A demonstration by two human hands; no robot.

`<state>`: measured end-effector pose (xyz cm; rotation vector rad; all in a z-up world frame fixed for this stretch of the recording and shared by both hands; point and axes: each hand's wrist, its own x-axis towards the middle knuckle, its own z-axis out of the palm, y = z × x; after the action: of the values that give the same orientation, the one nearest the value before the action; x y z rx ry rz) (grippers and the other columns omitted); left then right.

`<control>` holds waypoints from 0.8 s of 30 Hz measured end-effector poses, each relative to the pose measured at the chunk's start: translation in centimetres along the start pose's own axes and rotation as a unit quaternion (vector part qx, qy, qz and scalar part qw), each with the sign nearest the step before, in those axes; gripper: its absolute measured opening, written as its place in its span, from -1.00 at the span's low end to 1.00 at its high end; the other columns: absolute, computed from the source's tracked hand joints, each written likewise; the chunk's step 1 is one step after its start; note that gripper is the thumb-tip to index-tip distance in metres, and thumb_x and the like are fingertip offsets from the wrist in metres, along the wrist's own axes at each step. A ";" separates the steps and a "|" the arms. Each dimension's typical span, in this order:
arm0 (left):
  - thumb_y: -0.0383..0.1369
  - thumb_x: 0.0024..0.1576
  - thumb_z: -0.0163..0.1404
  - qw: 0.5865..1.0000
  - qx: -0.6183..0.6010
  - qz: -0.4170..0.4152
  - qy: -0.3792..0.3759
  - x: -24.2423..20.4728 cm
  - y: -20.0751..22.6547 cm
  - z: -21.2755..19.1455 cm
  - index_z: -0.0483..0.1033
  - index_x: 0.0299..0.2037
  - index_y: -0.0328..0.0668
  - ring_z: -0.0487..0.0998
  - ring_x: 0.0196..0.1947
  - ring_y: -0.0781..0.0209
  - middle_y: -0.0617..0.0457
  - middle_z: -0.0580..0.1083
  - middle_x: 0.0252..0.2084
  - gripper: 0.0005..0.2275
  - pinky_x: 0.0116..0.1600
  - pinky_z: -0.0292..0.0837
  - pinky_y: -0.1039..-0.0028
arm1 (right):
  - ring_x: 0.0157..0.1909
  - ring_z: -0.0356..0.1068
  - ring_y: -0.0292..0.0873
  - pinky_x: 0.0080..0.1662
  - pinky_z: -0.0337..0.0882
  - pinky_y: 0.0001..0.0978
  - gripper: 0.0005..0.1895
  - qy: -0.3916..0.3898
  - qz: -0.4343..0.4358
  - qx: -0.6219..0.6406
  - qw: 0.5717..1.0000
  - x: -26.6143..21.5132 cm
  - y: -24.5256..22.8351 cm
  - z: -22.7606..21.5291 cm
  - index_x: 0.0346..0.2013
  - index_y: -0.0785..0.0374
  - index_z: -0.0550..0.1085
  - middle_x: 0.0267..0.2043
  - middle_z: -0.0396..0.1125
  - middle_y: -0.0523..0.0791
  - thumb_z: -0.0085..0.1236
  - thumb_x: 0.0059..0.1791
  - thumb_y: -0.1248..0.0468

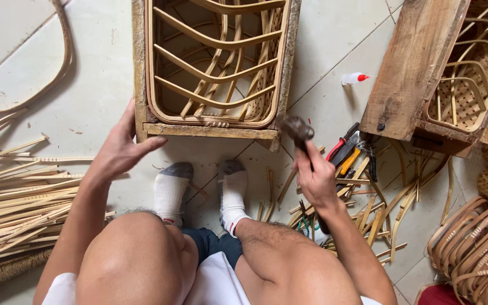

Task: The person assembles a rectangular basket by inserting thin wooden strips into a wooden mold, tapping them with a hammer, and applying glue to the joints. The person repeatedly adjusts the strips and secures them along the frame.

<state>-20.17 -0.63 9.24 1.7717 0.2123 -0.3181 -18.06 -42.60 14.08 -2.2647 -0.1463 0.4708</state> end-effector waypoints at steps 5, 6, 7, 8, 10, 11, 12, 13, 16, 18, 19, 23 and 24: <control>-0.43 0.27 0.08 0.949 -0.301 -0.056 0.077 1.5 -0.1 0.5 0.21 0.46 -0.33 0.52 0.18 0.35 -0.06 0.46 0.27 -0.46 0.26 0.48 0.53 | -0.56 0.37 -0.34 -0.45 0.41 -0.44 -0.57 0.037 -0.047 -0.049 0.997 4.7 -2.2 -1.0 0.35 0.32 0.34 -0.48 0.41 -0.15 -0.10 0.21 0.20; -0.45 0.25 0.09 0.950 -0.288 -0.070 0.099 1.9 0.0 0.7 0.27 0.43 -0.34 0.53 0.11 0.33 -0.07 0.49 0.21 -0.48 0.19 0.49 0.52 | -0.52 0.39 -0.35 -0.39 0.41 -0.45 -0.58 0.049 -0.074 -0.063 0.994 5.4 -3.0 -1.3 0.34 0.33 0.36 -0.45 0.42 -0.15 -0.09 0.23 0.19; -0.46 0.23 0.11 0.950 -0.275 -0.083 0.121 2.2 0.1 0.9 0.32 0.40 -0.35 0.54 0.03 0.32 -0.08 0.52 0.15 -0.50 0.11 0.50 0.51 | -0.57 0.35 -0.35 -0.45 0.38 -0.46 -0.57 0.033 -0.007 -0.021 0.999 6.2 -3.7 -1.6 0.32 0.31 0.37 -0.48 0.40 -0.14 -0.07 0.20 0.18; -0.48 0.22 0.13 0.950 -0.263 -0.096 0.141 2.7 0.2 0.9 0.38 0.37 -0.36 0.55 -0.04 0.31 -0.08 0.55 0.09 -0.52 0.04 0.51 0.50 | -0.62 0.31 -0.35 -0.50 0.35 -0.46 -0.56 0.018 0.059 0.019 0.998 7.0 -4.4 -1.9 0.30 0.28 0.38 -0.51 0.39 -0.12 -0.05 0.16 0.16; -0.50 0.16 0.15 0.950 -0.272 -0.079 0.131 3.1 0.4 0.3 0.39 0.32 -0.36 0.57 -0.03 0.33 -0.05 0.56 0.08 -0.52 0.06 0.55 0.52 | -0.67 0.27 -0.35 -0.57 0.31 -0.47 -0.55 -0.001 0.122 0.057 0.991 8.7 -5.6 -2.7 0.27 0.26 0.40 -0.53 0.38 -0.11 -0.05 0.14 0.14; -0.50 0.14 0.17 0.950 -0.277 -0.071 0.126 3.3 0.5 0.2 0.40 0.30 -0.36 0.59 -0.02 0.34 -0.04 0.56 0.07 -0.52 0.07 0.57 0.53 | -0.66 0.28 -0.35 -0.57 0.30 -0.47 -0.56 -0.003 0.120 0.054 0.991 9.7 -6.0 -3.3 0.26 0.27 0.41 -0.52 0.39 -0.12 -0.06 0.14 0.13; -0.50 0.13 0.17 0.950 -0.275 -0.074 0.125 3.3 0.5 0.1 0.40 0.30 -0.36 0.59 -0.03 0.34 -0.04 0.56 0.07 -0.51 0.07 0.57 0.52 | -0.66 0.29 -0.36 -0.58 0.29 -0.48 -0.56 -0.007 0.120 0.052 0.991 10.7 -6.3 -3.8 0.25 0.28 0.42 -0.51 0.39 -0.12 -0.07 0.15 0.12; -0.50 0.13 0.17 0.951 -0.273 -0.078 0.124 3.4 0.4 0.1 0.40 0.31 -0.35 0.59 -0.04 0.34 -0.05 0.56 0.07 -0.51 0.06 0.57 0.52 | -0.65 0.28 -0.36 -0.57 0.29 -0.49 -0.56 0.005 0.094 0.055 0.994 12.0 -6.4 -4.2 0.26 0.28 0.41 -0.49 0.40 -0.13 -0.08 0.16 0.12; -0.49 0.12 0.17 0.947 -0.272 -0.108 0.128 3.4 -0.3 0.2 0.41 0.32 -0.32 0.59 -0.09 0.31 -0.08 0.57 0.04 -0.49 0.00 0.58 0.49 | -0.62 0.28 -0.38 -0.56 0.29 -0.51 -0.58 0.028 0.050 0.084 0.995 17.1 -6.8 -5.6 0.24 0.34 0.42 -0.44 0.40 -0.16 -0.10 0.20 0.12; -0.49 0.12 0.17 0.943 -0.278 -0.120 0.134 3.3 -0.7 0.2 0.40 0.32 -0.31 0.59 -0.11 0.30 -0.09 0.58 0.03 -0.49 -0.01 0.59 0.48 | -0.61 0.28 -0.38 -0.55 0.27 -0.52 -0.60 0.042 0.038 0.103 0.993 20.2 -7.9 -6.0 0.16 0.39 0.46 -0.43 0.39 -0.16 -0.10 0.24 0.11; -0.49 0.11 0.17 0.941 -0.285 -0.119 0.137 3.4 -0.9 0.4 0.40 0.33 -0.31 0.59 -0.11 0.30 -0.09 0.58 0.04 -0.48 0.00 0.58 0.49 | -0.61 0.28 -0.37 -0.56 0.26 -0.51 -0.60 0.050 0.020 0.098 0.994 21.6 -8.8 -6.0 0.14 0.40 0.46 -0.44 0.38 -0.15 -0.11 0.25 0.11; -0.48 0.13 0.15 0.934 -0.308 -0.090 0.156 3.5 -1.7 1.0 0.37 0.31 -0.32 0.57 -0.01 0.35 -0.03 0.55 0.12 -0.50 0.08 0.58 0.53 | -0.63 0.27 -0.37 -0.57 0.24 -0.52 -0.60 0.032 -0.068 0.062 0.995 24.7 -13.1 -4.7 0.24 0.36 0.43 -0.46 0.37 -0.15 -0.11 0.26 0.13; -0.43 0.16 0.12 0.936 -0.298 -0.077 0.168 3.4 -1.9 1.4 0.35 0.32 -0.32 0.57 0.00 0.34 -0.03 0.53 0.14 -0.52 0.08 0.57 0.52 | -0.63 0.28 -0.37 -0.57 0.25 -0.50 -0.61 0.008 -0.079 0.057 0.995 25.2 -14.2 -4.0 0.26 0.34 0.43 -0.47 0.36 -0.15 -0.12 0.26 0.14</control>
<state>-17.64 -1.73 6.11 1.1938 0.6286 -0.0433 7.38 -29.50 19.77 -2.1260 -0.2804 0.3672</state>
